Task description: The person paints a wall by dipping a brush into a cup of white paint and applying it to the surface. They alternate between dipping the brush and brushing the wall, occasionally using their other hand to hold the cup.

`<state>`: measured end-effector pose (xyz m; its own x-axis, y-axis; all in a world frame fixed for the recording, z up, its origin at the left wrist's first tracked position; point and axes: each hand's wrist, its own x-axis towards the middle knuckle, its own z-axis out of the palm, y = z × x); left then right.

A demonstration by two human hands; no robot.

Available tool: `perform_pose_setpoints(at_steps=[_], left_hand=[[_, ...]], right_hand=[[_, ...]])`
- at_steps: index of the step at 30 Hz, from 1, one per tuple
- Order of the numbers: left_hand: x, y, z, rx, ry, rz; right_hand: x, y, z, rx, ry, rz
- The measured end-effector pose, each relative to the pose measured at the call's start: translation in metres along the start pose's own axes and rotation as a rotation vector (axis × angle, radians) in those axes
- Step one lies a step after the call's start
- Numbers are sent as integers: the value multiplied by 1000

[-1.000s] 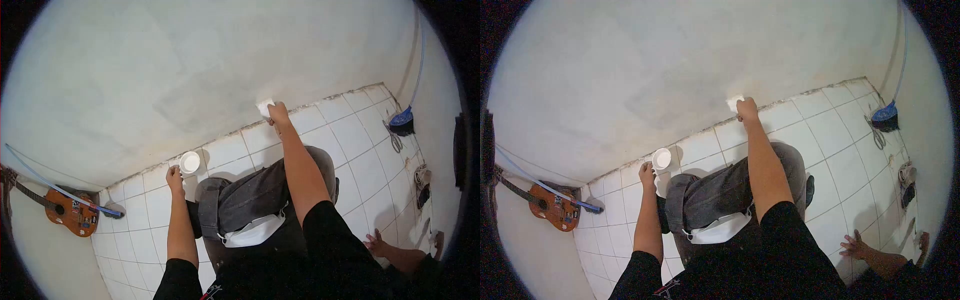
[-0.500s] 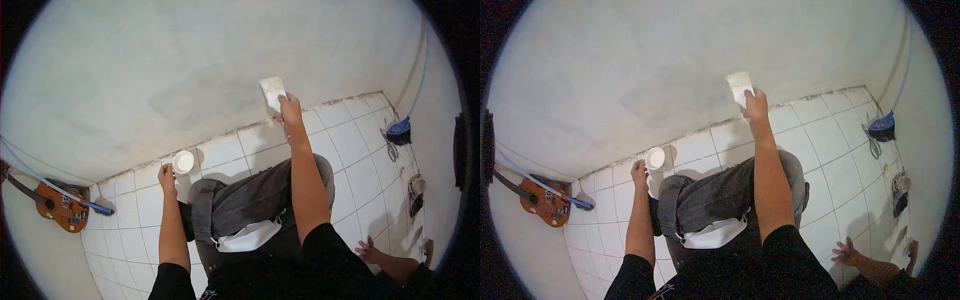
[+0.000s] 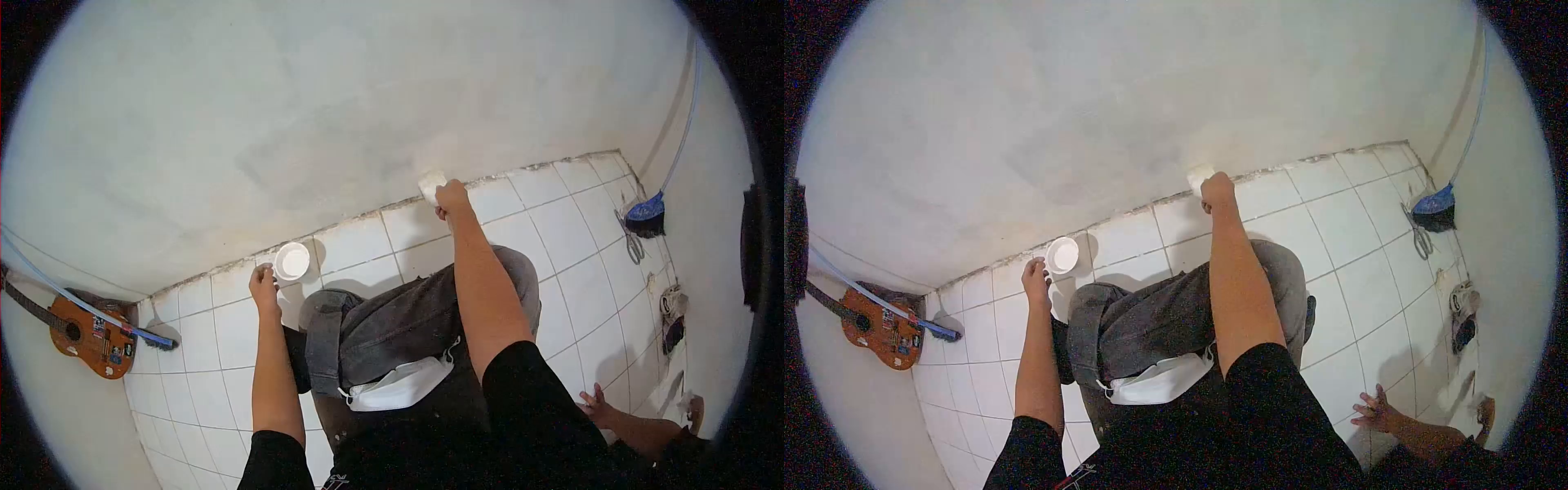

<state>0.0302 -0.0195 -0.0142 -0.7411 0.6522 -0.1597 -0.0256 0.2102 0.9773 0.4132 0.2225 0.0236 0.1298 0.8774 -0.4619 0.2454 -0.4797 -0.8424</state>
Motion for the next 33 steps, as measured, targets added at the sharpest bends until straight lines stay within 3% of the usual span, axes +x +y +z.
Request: perform_pose_setpoints(at_steps=[7, 10, 12, 16, 19, 21, 26, 31, 33], left_hand=[[2, -4, -3, 0, -9, -6], [-2, -2, 0, -19, -11, 7], [-2, 1, 3, -41, 3, 15], [-1, 3, 1, -6, -7, -1], [3, -1, -2, 15, -23, -11], [3, -3, -2, 4, -18, -14], [-2, 3, 1, -66, -12, -23], [0, 4, 4, -107, 12, -32], [1, 4, 3, -103, 21, -47]], right_hand=[[-9, -8, 7, 128, -88, -53], [-18, -22, 1, 193, -222, -136], [-32, -31, -2, 259, -142, -213], [-38, -40, -5, 285, -184, -308], [-64, -52, -17, 473, -166, -334], [-92, -71, -34, 686, -51, -397], [-118, -93, -83, 784, 112, -688], [-81, -72, -72, 805, 226, -524], [-73, -66, -63, 586, 204, -393]])
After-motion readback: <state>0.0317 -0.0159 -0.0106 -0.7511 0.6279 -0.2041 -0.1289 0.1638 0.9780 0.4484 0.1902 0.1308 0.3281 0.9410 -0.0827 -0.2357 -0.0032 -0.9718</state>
